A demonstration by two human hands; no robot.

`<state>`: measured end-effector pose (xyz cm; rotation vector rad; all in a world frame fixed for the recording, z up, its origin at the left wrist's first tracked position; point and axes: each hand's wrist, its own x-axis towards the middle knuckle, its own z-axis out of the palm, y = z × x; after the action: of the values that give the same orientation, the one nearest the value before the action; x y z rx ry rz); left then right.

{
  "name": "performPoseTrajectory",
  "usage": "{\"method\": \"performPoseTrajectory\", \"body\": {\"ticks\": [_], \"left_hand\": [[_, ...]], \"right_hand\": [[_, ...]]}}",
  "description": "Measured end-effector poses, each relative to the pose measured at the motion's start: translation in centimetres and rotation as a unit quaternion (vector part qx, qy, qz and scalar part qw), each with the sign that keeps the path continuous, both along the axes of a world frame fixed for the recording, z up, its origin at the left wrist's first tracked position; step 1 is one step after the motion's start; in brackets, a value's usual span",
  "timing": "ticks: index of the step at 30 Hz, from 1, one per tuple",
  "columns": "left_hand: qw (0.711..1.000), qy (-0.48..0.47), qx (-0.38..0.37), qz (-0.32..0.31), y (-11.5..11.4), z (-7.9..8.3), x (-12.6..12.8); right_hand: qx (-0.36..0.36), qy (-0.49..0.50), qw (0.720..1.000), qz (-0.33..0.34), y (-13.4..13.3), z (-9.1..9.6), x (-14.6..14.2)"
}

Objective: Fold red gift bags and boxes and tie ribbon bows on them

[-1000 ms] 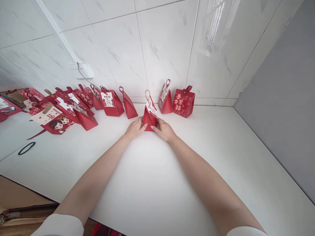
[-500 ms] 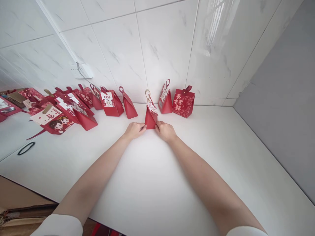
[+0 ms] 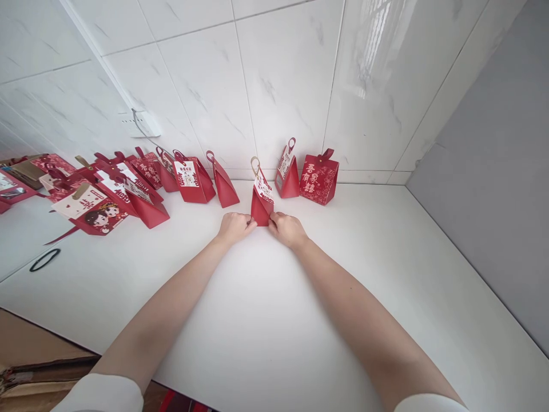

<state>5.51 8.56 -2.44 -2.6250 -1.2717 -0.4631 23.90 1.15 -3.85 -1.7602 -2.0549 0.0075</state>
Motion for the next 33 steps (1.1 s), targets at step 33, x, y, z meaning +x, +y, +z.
{"method": "performPoseTrajectory", "body": {"ticks": [33], "left_hand": [[0.997, 0.0, -0.037, -0.073, -0.2, 0.2, -0.5]], "right_hand": [[-0.023, -0.055, 0.997, -0.048, -0.3, 0.6, -0.1]]}}
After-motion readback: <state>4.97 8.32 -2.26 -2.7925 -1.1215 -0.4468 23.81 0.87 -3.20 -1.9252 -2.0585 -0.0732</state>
